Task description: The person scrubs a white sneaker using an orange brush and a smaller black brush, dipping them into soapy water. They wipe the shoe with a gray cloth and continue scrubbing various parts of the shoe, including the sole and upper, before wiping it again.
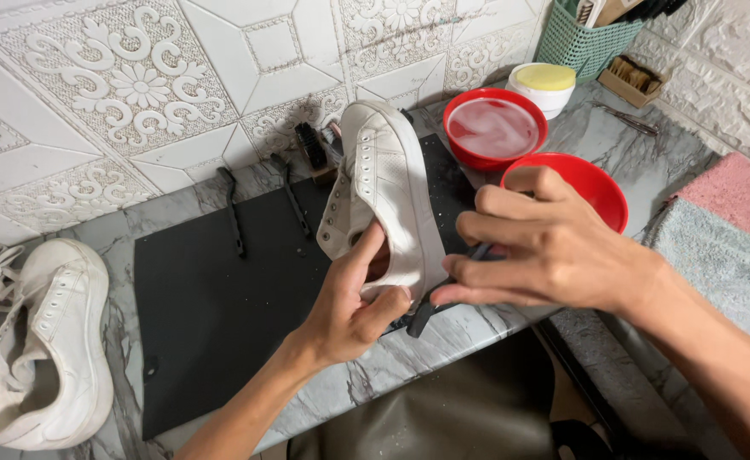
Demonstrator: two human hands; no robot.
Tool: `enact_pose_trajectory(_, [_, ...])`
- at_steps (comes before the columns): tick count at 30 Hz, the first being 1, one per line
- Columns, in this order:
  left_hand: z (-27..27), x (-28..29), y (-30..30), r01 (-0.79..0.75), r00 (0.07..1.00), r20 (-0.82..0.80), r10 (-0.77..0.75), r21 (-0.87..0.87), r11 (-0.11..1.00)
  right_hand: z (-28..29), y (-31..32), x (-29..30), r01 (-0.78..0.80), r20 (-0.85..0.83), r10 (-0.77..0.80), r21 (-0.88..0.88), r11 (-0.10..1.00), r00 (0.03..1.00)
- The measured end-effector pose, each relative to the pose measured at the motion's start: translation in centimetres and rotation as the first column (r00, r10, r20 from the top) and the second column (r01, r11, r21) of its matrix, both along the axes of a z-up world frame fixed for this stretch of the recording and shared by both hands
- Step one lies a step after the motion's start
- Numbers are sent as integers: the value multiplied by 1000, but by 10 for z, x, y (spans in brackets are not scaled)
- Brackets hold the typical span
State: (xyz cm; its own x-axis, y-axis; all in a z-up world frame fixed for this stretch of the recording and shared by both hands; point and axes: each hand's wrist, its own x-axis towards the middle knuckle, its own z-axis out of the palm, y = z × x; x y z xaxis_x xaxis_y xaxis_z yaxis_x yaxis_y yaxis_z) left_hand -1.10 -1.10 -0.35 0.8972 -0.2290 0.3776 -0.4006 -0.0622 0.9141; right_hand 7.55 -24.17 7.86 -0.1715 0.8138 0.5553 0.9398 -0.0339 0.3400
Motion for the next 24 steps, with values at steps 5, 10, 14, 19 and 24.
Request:
enact_pose_trajectory(5, [-1, 2, 1, -29, 999, 32, 30, -23, 999, -5, -12, 16, 114, -43, -112, 49, 992, 993])
enact_pose_trajectory(10, [-7, 2, 0, -40, 999, 19, 40, -4, 999, -14, -14, 20, 83, -97, -84, -11, 996, 992])
enact_pose_trajectory(14, [-5, 3, 0, -41, 997, 67, 41, -3, 999, -4, -1, 9, 63, 5, -63, 44, 997, 998])
enact_pose_trajectory(19, [-5, 5, 1, -63, 995, 70, 65, -37, 997, -11, -8, 22, 68, -94, -65, 32, 997, 994])
enact_pose_trajectory(24, [-6, 1, 0, -55, 998, 32, 55, -1, 998, -7, 3, 3, 30, 57, -32, 32, 999, 998])
